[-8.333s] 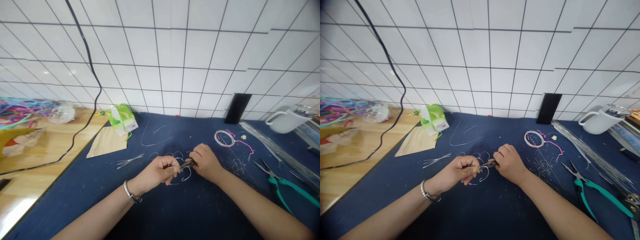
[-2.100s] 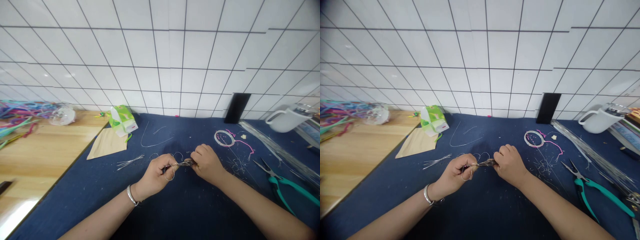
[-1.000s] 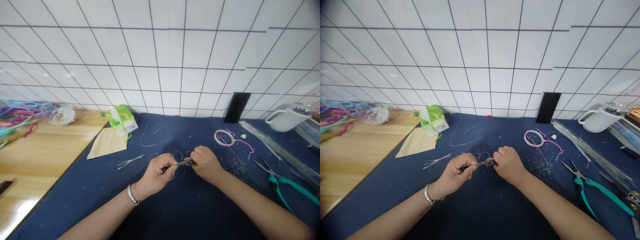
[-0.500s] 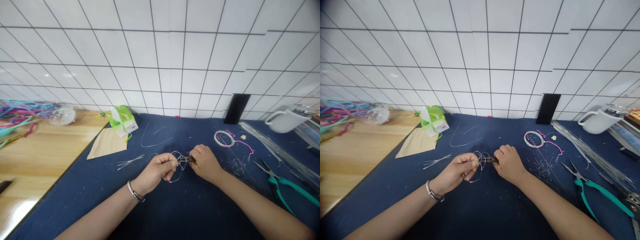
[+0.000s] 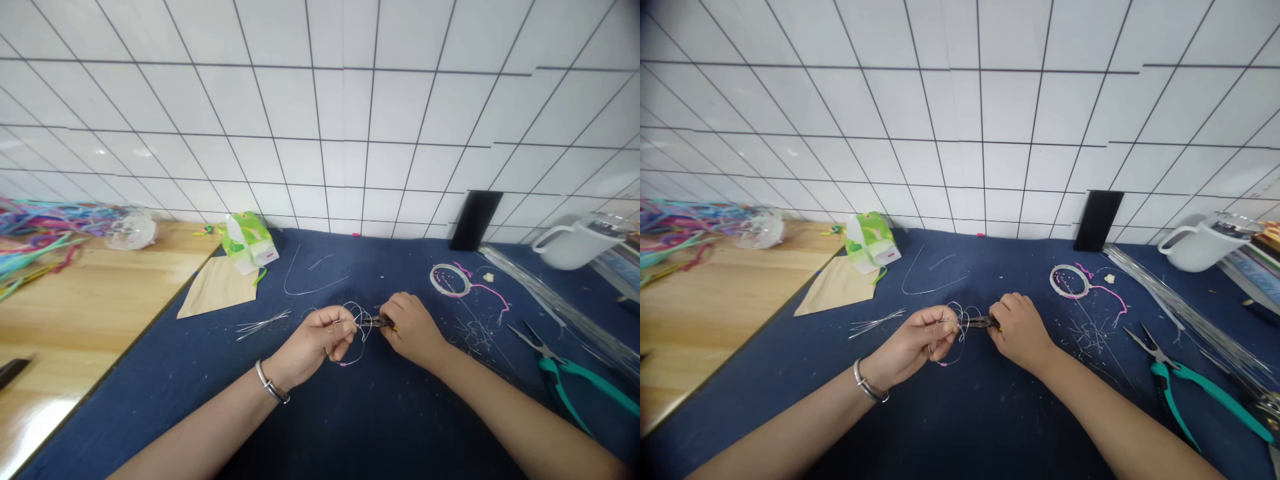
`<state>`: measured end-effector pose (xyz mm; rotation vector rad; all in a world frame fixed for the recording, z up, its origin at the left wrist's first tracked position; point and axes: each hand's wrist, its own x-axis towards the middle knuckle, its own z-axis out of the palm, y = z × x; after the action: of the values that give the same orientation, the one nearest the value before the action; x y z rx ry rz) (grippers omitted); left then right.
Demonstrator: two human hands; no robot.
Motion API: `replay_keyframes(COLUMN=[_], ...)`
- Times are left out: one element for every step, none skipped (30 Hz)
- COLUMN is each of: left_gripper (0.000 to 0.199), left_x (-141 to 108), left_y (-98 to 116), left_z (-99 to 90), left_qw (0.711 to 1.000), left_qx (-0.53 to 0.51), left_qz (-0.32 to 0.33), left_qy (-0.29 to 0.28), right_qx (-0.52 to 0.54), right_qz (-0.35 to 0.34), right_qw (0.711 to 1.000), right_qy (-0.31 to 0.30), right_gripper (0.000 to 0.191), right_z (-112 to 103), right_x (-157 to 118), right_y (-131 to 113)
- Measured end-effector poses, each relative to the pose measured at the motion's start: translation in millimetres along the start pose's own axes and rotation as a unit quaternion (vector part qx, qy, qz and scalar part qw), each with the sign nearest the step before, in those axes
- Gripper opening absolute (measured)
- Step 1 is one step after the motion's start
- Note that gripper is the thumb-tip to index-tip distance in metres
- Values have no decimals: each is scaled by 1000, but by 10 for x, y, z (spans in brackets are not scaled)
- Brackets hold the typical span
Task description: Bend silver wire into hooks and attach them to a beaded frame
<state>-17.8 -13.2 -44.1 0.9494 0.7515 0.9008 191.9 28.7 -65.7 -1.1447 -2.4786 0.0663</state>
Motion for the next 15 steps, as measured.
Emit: replay_keyframes(left_gripper=[15, 16, 16, 16, 16, 16, 16, 17, 17, 17, 17, 17, 17, 17, 17], left_x=[-1, -3, -4, -4, -5, -5, -6, -7, -8, -9, -11, -12, -13, -14, -14], left_y=[-3, -7, -10, -14, -17, -19, -20, -20, -21, -22, -23, -25, -28, -30, -32], left_z=[-4, -9, -13, -18, -22, -25, -27, -28, -29, -30, -31, -32, -33, -33, -34], left_qw=[1000, 999, 998, 997, 996, 995, 995, 995, 995, 995, 995, 995, 995, 996, 996], left_qx=[20, 40, 59, 75, 86, 94, 98, 101, 101, 100, 98, 96, 94, 91, 87], left_qz=[4, 9, 14, 19, 21, 21, 19, 16, 12, 10, 8, 6, 5, 3, 2], left_qy=[1, 2, 3, 4, 3, 1, -2, -5, -9, -12, -15, -17, -19, -21, -23], right_qx=[1, 2, 3, 3, 3, 3, 3, 1, 0, -3, -6, -8, -12, -15, -19], right_qz=[-1, -2, -3, -4, -6, -8, -11, -15, -19, -23, -27, -30, -34, -37, -41], right_qw=[1000, 1000, 1000, 1000, 1000, 1000, 1000, 1000, 1000, 999, 999, 999, 999, 999, 998], right_qy=[2, 4, 7, 10, 13, 15, 17, 20, 21, 23, 25, 28, 32, 36, 40], right_gripper=[5, 5, 5, 5, 6, 6, 6, 7, 7, 8, 10, 11, 13, 15, 16], right_z=[-3, -7, -11, -15, -19, -22, -24, -25, -24, -23, -22, -20, -19, -18, -19], right_x=[1, 1, 1, 1, 1, 1, 0, -1, -1, -2, -2, -2, -2, -2, -2], right_y=[-1, -3, -5, -7, -10, -12, -15, -18, -20, -23, -25, -26, -26, -26, -25])
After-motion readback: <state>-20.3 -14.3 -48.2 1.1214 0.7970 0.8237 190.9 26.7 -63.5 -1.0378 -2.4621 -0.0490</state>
